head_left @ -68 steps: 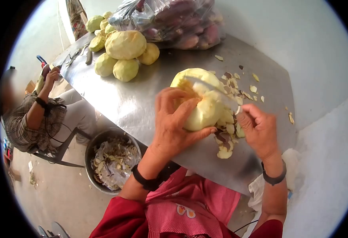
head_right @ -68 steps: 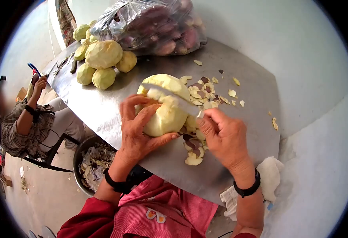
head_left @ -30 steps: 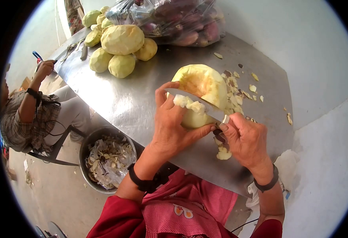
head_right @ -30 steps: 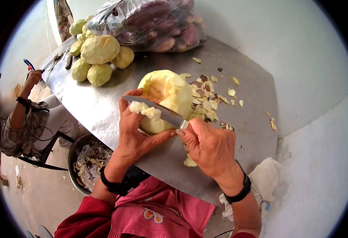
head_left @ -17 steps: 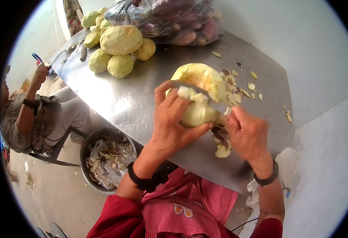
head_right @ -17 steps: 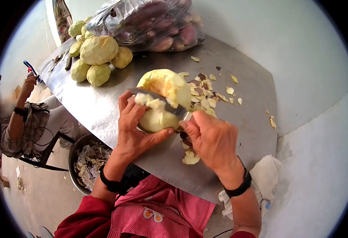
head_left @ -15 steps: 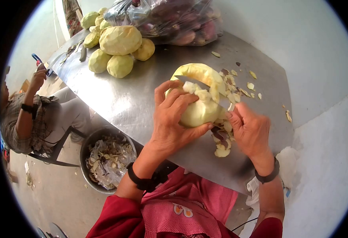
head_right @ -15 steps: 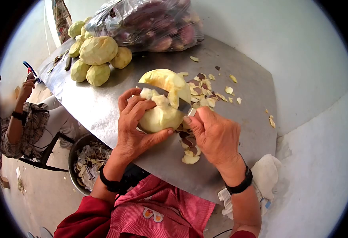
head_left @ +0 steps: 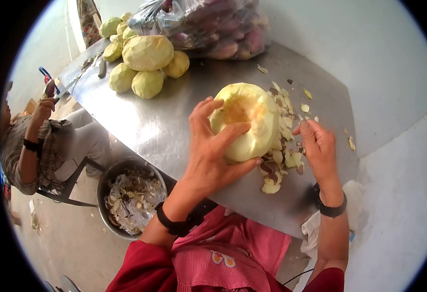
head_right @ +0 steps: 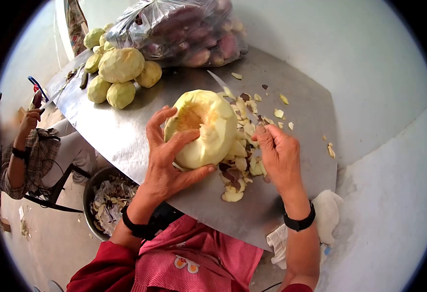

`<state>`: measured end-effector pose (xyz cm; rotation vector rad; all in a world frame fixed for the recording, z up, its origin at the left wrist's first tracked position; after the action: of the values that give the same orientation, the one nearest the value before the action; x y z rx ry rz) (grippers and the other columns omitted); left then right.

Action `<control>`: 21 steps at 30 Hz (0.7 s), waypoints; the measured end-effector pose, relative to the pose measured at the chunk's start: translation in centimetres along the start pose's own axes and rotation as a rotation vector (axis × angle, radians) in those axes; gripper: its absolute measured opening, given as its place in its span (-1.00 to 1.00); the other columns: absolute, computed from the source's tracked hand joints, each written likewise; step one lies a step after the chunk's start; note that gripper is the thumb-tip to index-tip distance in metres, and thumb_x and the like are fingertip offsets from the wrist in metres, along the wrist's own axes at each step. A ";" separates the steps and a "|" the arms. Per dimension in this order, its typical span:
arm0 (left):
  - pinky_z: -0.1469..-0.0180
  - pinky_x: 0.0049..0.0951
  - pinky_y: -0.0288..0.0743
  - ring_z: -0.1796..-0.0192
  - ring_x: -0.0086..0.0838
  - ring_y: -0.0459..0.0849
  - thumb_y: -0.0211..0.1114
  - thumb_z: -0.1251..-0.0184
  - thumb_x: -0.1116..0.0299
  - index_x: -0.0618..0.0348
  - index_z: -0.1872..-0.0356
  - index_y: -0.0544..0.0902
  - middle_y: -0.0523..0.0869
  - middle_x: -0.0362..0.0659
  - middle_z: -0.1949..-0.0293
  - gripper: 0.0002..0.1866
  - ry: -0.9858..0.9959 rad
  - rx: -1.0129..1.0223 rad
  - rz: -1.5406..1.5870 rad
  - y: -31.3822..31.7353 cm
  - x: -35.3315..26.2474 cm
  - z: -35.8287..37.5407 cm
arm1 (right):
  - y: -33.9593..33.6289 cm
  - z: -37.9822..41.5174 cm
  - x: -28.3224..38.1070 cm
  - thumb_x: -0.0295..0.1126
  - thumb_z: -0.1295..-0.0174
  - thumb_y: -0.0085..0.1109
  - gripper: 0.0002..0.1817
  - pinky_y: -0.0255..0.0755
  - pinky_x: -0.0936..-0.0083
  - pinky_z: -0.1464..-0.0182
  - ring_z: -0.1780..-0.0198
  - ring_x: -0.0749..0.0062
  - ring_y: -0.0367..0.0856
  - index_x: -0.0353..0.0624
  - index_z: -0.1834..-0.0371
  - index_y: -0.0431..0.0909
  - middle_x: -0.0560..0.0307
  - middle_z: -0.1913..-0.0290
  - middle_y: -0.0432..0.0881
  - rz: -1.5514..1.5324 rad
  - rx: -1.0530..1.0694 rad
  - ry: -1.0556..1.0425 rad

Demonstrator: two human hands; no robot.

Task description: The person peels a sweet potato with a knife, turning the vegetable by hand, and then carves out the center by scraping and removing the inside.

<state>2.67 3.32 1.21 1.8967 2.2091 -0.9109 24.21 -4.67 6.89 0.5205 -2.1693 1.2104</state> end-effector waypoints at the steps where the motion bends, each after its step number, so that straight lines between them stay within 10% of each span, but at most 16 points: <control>1: -0.36 0.05 0.26 -0.39 0.14 0.26 0.67 0.29 0.20 0.05 0.00 0.64 0.33 0.11 -0.32 -0.33 -0.019 -0.002 0.027 0.0 -0.1 -0.1 | 0.0 0.3 0.4 -0.07 -0.47 0.07 -0.57 0.18 0.56 0.52 0.56 0.73 0.24 -0.25 0.36 0.60 0.35 0.68 0.31 -0.139 0.111 0.106; 12: -0.41 0.18 0.18 -0.46 0.33 0.10 0.68 0.32 0.30 0.03 -0.01 0.60 0.23 0.13 -0.42 -0.31 -0.018 0.102 0.022 1.1 -1.3 0.0 | 2.5 1.9 1.8 -0.35 -0.16 0.47 -0.59 0.15 0.72 0.48 0.52 0.77 0.13 -0.24 -0.04 0.58 0.45 0.63 0.26 -0.396 0.111 -0.072; 21: -0.38 -0.08 0.30 -0.41 0.01 0.37 0.64 0.28 0.32 0.16 0.13 0.62 0.36 0.15 -0.39 -0.44 -0.119 -0.016 0.118 0.3 0.0 0.0 | 1.1 0.8 0.7 -0.34 -0.20 0.43 -0.56 0.28 0.73 0.37 0.48 0.74 0.22 -0.24 -0.12 0.58 0.37 0.61 0.30 -0.128 -0.004 0.006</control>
<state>2.97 3.34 1.03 1.8900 2.0088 -0.9564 22.82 -4.84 6.36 0.6435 -2.0987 1.1370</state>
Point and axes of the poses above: each hand's wrist, its own z-axis away from the middle knuckle, its own y-axis out of the palm, x = y × z, the point moved 1 cm from there along -z, towards the middle knuckle
